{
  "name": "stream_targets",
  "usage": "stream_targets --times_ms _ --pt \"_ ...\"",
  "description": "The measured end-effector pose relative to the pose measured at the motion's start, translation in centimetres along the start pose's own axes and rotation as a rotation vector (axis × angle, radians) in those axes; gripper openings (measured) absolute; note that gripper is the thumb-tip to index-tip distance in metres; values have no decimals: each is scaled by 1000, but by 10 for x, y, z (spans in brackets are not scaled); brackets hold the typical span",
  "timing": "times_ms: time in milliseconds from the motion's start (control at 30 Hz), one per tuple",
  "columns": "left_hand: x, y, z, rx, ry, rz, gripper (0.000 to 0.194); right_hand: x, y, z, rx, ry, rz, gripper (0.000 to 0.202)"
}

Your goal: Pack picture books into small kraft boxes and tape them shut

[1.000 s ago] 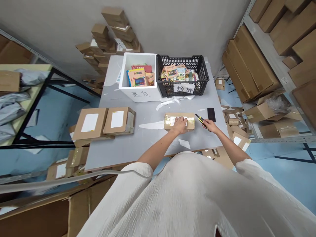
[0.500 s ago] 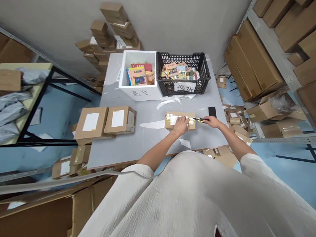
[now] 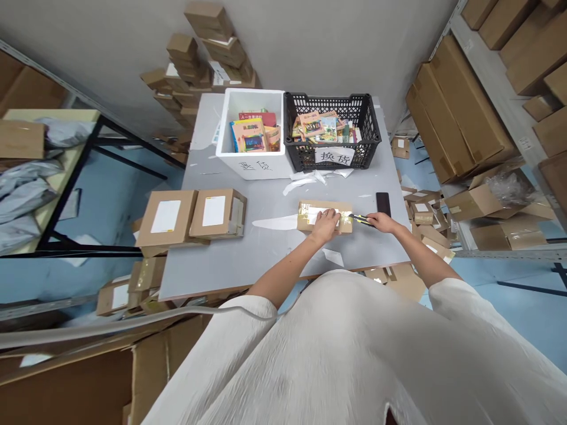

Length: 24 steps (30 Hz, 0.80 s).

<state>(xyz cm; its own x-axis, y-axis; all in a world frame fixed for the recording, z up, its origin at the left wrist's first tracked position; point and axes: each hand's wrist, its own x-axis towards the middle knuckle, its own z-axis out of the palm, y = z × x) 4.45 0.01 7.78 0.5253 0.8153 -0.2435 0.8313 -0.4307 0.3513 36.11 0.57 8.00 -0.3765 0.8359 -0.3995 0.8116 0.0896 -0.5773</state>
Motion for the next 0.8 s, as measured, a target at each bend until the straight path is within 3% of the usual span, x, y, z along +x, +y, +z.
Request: stream_targets --times_ms 167,467,567,700,800 --pt "3 -2 -1 -13 -8 -5 62 -5 -7 7 -56 128 4 40" --pt "1 -2 0 -6 17 -7 65 -30 -4 19 212 2 -3 42" --pt "4 -4 -1 -29 26 -1 66 -39 -4 24 323 114 80 42" --pt "14 -7 -4 -80 136 -62 62 -44 -6 24 490 192 173 43" --pt "24 -8 -5 -60 167 -83 67 -46 -9 21 427 212 155 45"
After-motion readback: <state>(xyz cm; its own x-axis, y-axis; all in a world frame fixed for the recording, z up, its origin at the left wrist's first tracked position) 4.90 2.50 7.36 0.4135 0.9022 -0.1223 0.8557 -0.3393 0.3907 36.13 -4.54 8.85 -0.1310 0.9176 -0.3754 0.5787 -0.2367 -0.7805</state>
